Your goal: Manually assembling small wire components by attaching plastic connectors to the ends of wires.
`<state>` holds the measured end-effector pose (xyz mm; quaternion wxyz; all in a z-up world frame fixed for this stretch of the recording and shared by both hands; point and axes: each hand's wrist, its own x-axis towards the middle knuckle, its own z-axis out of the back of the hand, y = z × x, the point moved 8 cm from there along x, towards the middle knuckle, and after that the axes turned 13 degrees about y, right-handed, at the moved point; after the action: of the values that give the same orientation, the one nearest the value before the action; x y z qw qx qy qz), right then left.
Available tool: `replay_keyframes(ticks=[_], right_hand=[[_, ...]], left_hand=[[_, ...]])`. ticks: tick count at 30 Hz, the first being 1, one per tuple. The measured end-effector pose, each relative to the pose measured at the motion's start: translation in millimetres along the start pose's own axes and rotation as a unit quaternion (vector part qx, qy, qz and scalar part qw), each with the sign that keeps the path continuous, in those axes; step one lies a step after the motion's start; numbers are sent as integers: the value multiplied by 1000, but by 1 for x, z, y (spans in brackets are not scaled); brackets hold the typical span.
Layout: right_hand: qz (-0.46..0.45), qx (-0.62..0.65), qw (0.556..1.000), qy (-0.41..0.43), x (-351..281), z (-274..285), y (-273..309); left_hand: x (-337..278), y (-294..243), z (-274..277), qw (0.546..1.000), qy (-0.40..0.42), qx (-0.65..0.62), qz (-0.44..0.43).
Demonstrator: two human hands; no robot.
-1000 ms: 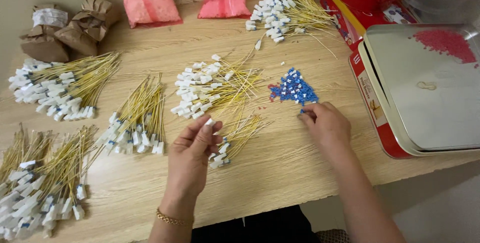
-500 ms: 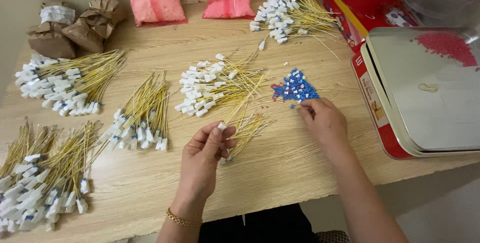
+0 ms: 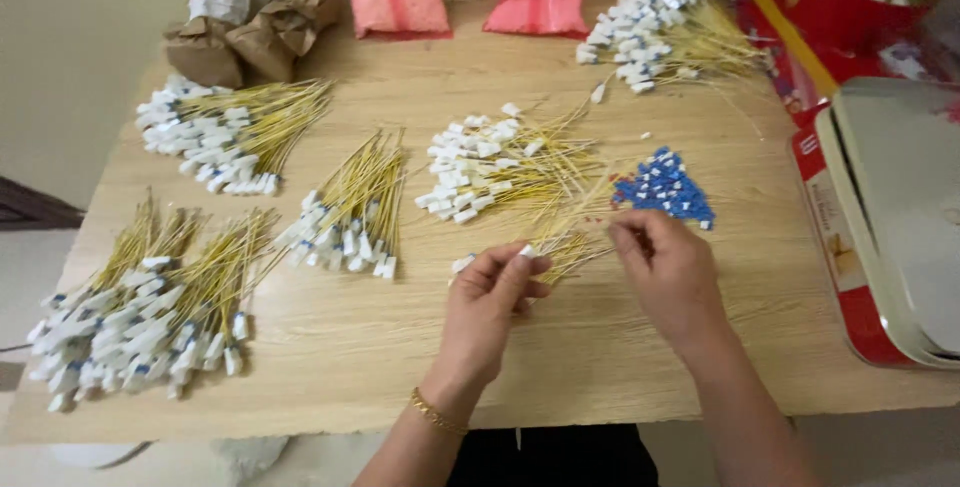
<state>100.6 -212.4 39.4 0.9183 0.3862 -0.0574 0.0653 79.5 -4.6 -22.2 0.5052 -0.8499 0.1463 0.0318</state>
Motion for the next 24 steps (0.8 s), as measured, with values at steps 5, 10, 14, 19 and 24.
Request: replay_keyframes(ticks=[5, 10, 14, 19, 24], right_hand=[[118, 178, 977, 5, -16, -31, 46], [168, 211, 963, -14, -17, -42, 51], [174, 243, 954, -30, -26, -42, 59], [174, 264, 948, -35, -33, -55, 51], [220, 273, 936, -14, -35, -68, 53]], left_hand=[[7, 18, -2, 995, 32, 22, -88], [0, 17, 0, 992, 10, 53, -116], [-5, 8, -3, 987, -3, 86, -132], [-12, -1, -7, 980, -17, 110, -163], [-18, -12, 0, 970, -36, 149, -187]])
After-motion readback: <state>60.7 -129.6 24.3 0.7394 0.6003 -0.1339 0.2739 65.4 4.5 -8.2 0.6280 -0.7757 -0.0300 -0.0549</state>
